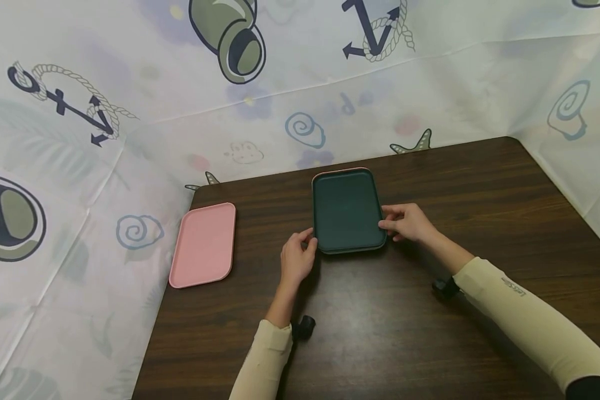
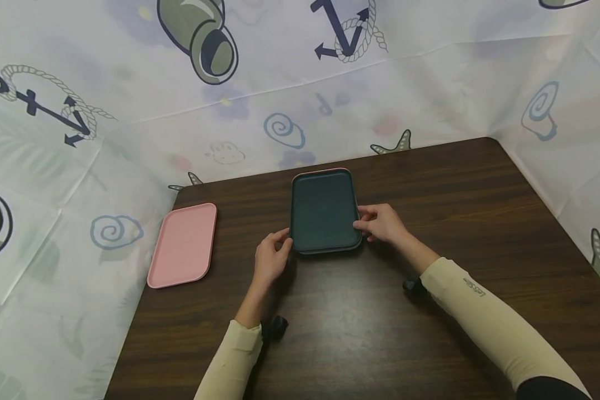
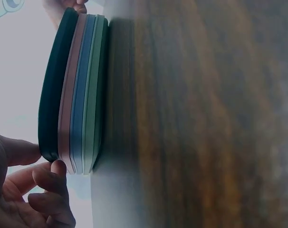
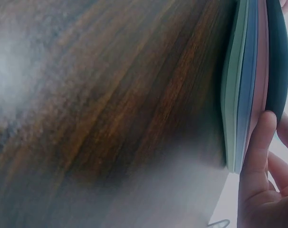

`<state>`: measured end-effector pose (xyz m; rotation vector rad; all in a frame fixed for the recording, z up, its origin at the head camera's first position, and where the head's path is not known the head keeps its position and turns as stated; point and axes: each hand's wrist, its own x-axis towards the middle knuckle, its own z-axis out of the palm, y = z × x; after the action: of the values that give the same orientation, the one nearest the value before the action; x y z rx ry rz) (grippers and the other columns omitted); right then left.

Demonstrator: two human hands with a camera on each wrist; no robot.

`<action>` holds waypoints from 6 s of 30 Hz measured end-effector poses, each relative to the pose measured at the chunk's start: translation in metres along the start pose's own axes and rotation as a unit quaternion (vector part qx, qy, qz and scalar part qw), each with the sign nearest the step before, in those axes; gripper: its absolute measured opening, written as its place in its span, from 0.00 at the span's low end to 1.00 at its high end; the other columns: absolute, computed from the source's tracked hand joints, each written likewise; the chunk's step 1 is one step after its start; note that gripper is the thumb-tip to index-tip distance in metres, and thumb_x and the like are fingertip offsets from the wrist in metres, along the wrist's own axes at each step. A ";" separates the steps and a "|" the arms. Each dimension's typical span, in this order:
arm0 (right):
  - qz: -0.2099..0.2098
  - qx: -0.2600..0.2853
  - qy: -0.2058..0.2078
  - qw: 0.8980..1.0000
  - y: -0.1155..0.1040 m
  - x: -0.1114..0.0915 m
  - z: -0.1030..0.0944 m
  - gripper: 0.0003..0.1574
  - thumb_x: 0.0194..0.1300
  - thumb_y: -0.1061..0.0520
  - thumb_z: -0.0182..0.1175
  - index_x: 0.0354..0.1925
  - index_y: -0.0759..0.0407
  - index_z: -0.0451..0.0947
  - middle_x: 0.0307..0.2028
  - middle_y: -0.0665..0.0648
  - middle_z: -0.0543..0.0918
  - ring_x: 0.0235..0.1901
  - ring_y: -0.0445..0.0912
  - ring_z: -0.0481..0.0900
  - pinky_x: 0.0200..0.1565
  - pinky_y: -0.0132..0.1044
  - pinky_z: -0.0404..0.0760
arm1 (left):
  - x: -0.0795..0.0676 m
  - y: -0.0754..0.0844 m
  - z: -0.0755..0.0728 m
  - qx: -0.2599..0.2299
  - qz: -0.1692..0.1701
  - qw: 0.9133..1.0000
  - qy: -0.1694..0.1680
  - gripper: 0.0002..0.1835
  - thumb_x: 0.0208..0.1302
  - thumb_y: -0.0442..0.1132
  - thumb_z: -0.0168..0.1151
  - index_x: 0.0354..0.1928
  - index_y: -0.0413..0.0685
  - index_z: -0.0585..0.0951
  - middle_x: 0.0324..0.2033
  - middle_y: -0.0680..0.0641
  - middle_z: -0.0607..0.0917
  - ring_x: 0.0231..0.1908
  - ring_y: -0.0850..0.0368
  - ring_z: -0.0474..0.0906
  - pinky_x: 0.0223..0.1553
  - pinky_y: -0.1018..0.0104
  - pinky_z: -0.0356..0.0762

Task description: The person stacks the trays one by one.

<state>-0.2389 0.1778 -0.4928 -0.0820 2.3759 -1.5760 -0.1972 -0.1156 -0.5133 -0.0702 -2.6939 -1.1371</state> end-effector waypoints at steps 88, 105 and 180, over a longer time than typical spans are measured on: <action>-0.048 0.144 -0.249 0.957 -0.087 -0.012 0.241 0.29 0.69 0.61 0.56 0.65 0.66 0.65 0.57 0.65 0.74 0.46 0.53 0.82 0.36 0.44 0.83 | -0.043 -0.165 -0.221 0.218 -0.253 0.940 0.065 0.24 0.67 0.48 0.48 0.55 0.35 0.76 0.43 0.27 0.77 0.43 0.28 0.74 0.38 0.39 0.69; 0.019 0.232 -0.253 0.939 -0.084 0.019 0.261 0.34 0.70 0.64 0.53 0.71 0.65 0.56 0.66 0.65 0.65 0.54 0.54 0.77 0.45 0.48 0.81 | -0.034 -0.186 -0.225 0.245 -0.267 0.932 0.008 0.21 0.56 0.38 0.47 0.49 0.35 0.77 0.44 0.28 0.78 0.36 0.33 0.75 0.31 0.43 0.69; -0.014 0.192 -0.098 0.976 -0.038 -0.071 0.112 0.23 0.58 0.66 0.63 0.50 0.73 0.68 0.33 0.62 0.78 0.26 0.49 0.82 0.28 0.44 0.83 | -0.117 0.001 -0.117 -0.204 -0.128 0.970 -0.032 0.21 0.61 0.25 0.59 0.57 0.32 0.74 0.33 0.40 0.75 0.17 0.64 0.62 0.18 0.73 0.61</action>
<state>-0.1453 0.0774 -0.4838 -0.1800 1.8972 -1.9127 -0.0615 -0.1937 -0.4588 0.1833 -2.5300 -1.7812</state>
